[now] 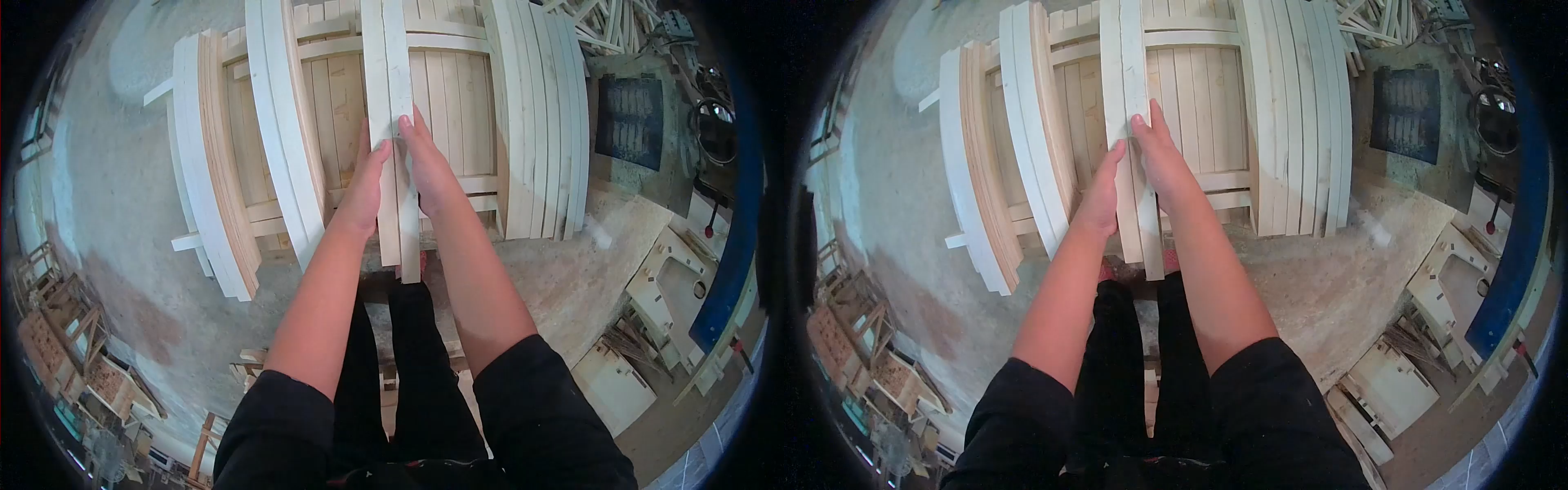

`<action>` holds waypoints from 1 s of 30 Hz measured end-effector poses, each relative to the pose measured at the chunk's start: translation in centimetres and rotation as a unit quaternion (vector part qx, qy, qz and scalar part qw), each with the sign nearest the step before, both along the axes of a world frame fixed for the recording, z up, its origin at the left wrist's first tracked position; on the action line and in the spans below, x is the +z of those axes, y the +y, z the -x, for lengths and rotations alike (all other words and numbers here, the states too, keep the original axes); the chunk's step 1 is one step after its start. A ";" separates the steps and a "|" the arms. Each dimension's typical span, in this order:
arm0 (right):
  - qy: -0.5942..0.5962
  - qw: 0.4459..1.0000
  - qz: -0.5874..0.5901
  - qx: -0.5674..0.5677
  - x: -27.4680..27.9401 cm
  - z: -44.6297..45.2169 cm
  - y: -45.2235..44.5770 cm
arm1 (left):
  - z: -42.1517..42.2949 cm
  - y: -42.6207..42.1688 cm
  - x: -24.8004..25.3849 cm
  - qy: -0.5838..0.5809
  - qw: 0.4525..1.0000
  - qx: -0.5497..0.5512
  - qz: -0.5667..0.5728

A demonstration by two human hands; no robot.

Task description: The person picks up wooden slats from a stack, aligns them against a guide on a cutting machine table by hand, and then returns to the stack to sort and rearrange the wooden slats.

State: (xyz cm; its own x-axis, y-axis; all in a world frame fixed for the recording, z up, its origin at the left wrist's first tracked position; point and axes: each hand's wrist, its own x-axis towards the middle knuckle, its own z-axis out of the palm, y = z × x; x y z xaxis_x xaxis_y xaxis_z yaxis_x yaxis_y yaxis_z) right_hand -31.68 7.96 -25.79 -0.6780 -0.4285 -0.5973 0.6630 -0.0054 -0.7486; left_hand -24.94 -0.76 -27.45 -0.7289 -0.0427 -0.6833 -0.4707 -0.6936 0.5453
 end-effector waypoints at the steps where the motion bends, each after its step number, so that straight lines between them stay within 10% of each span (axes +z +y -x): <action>1: -0.012 1.000 0.012 -0.004 -0.5 0.0 0.2 | 0.0 -0.3 0.0 0.002 1.000 -0.001 0.001; 21: -0.011 0.999 -0.042 0.022 -0.6 -1.5 0.8 | 1.5 -1.4 2.8 0.041 0.994 0.004 -0.103; 26: 0.100 0.993 -0.017 -0.062 5.5 -3.8 1.6 | -2.9 -0.8 6.6 0.134 0.970 0.075 0.190; 30: 0.195 0.980 -0.032 -0.034 9.6 -7.7 1.9 | -12.3 -3.7 11.5 0.115 0.976 -0.039 0.182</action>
State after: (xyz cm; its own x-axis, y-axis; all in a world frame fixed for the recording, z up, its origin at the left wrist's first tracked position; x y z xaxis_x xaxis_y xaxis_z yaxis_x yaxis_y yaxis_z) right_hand -24.03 9.89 -16.18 -0.8854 -0.3449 -0.3117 0.3264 0.0163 -0.9451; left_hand -12.67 -4.41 -15.98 -0.8714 -0.1908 -0.4519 -0.3510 -0.4011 0.8461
